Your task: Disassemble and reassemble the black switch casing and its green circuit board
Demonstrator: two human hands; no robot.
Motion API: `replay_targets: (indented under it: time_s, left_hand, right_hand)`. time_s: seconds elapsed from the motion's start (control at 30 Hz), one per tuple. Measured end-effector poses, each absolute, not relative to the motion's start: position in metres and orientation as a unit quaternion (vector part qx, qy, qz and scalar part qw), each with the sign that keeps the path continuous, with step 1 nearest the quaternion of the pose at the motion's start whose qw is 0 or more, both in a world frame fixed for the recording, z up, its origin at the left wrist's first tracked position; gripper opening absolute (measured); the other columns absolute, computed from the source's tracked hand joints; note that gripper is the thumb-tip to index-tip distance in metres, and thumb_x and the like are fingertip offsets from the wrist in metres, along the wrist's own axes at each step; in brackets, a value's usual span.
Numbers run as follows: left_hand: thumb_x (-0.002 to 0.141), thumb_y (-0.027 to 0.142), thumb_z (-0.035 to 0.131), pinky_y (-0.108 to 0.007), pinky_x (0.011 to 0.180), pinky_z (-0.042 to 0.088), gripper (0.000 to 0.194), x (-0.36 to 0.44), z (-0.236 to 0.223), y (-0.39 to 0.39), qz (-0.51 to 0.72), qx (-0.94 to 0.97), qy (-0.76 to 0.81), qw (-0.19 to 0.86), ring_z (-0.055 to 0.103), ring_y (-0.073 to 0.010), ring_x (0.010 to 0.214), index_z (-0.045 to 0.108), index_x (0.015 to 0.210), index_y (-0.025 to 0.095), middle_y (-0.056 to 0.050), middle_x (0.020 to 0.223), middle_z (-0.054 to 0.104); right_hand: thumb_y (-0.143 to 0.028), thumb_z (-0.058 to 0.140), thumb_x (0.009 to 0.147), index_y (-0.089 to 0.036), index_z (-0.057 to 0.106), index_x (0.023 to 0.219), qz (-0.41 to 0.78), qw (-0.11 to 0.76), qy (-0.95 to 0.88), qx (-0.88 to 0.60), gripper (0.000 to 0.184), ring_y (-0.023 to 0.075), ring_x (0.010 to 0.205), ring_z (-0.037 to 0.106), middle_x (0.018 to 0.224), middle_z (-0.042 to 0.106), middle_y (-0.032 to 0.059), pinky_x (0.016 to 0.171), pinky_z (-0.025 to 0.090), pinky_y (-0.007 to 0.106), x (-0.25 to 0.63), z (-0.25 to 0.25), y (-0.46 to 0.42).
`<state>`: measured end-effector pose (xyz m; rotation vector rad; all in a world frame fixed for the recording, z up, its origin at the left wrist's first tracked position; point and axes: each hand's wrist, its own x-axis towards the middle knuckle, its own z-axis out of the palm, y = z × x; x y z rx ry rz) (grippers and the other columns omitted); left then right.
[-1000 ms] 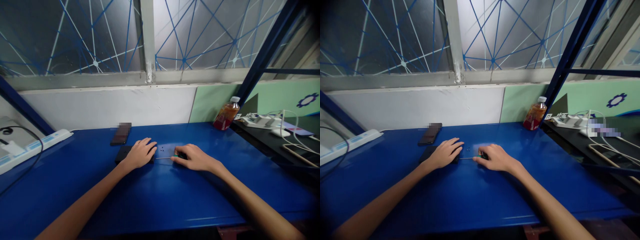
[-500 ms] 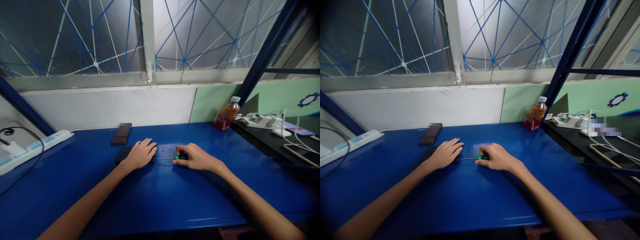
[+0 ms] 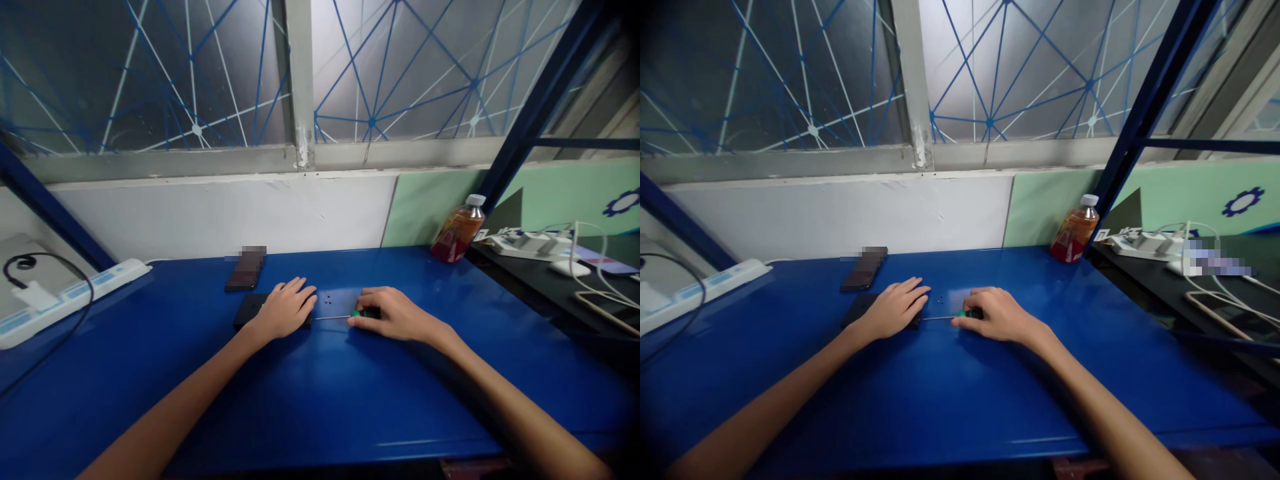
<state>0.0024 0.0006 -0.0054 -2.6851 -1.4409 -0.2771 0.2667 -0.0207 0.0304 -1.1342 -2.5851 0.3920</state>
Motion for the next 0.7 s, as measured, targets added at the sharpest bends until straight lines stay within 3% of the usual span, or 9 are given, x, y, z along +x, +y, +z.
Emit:
replay_targets:
  time_s: [0.13, 0.3, 0.53, 0.7]
  left_hand:
    - [0.101, 0.039, 0.026, -0.046, 0.105, 0.036, 0.045, 0.002, -0.006, 0.001, -0.096, -0.876, -0.47, 0.039, 0.042, -0.0269, 0.134, 0.055, 0.129, 0.021, -0.011, 0.14, 0.052]
    - [0.101, 0.04, 0.025, -0.047, 0.105, 0.036, 0.046, 0.002, -0.005, 0.0, -0.091, -0.876, -0.473, 0.033, 0.041, -0.0281, 0.135, 0.054, 0.13, 0.02, -0.012, 0.141, 0.05]
    - [0.101, 0.039, 0.026, -0.046, 0.104, 0.036, 0.045, 0.001, -0.006, 0.001, -0.099, -0.879, -0.465, 0.035, 0.042, -0.0273, 0.134, 0.055, 0.129, 0.02, -0.011, 0.139, 0.052]
    - [0.101, 0.038, 0.025, -0.046, 0.104, 0.036, 0.045, 0.002, -0.005, 0.0, -0.095, -0.878, -0.468, 0.039, 0.042, -0.0275, 0.134, 0.055, 0.129, 0.019, -0.012, 0.14, 0.052]
  right_hand:
    - [-0.057, 0.061, 0.082, -0.018, 0.058, 0.079, 0.121, 0.159, -0.891, -0.408, 0.039, 0.0145, 0.069, 0.053, 0.081, 0.059, 0.0033, 0.061, 0.033, 0.025, 0.267, 0.025, -0.019]
    - [-0.05, 0.07, 0.077, -0.02, 0.056, 0.085, 0.146, 0.14, -0.881, -0.429, 0.034, 0.013, 0.061, 0.05, 0.069, 0.059, -0.0014, 0.056, 0.029, 0.024, 0.262, 0.024, -0.021]
    - [-0.048, 0.052, 0.091, -0.018, 0.064, 0.08, 0.136, 0.155, -0.891, -0.405, 0.034, 0.0143, 0.065, 0.054, 0.074, 0.062, 0.0036, 0.06, 0.031, 0.026, 0.264, 0.033, -0.024]
    - [-0.046, 0.069, 0.078, -0.018, 0.059, 0.079, 0.131, 0.161, -0.885, -0.418, 0.03, 0.0133, 0.066, 0.051, 0.079, 0.061, 0.0019, 0.059, 0.031, 0.024, 0.265, 0.028, -0.02]
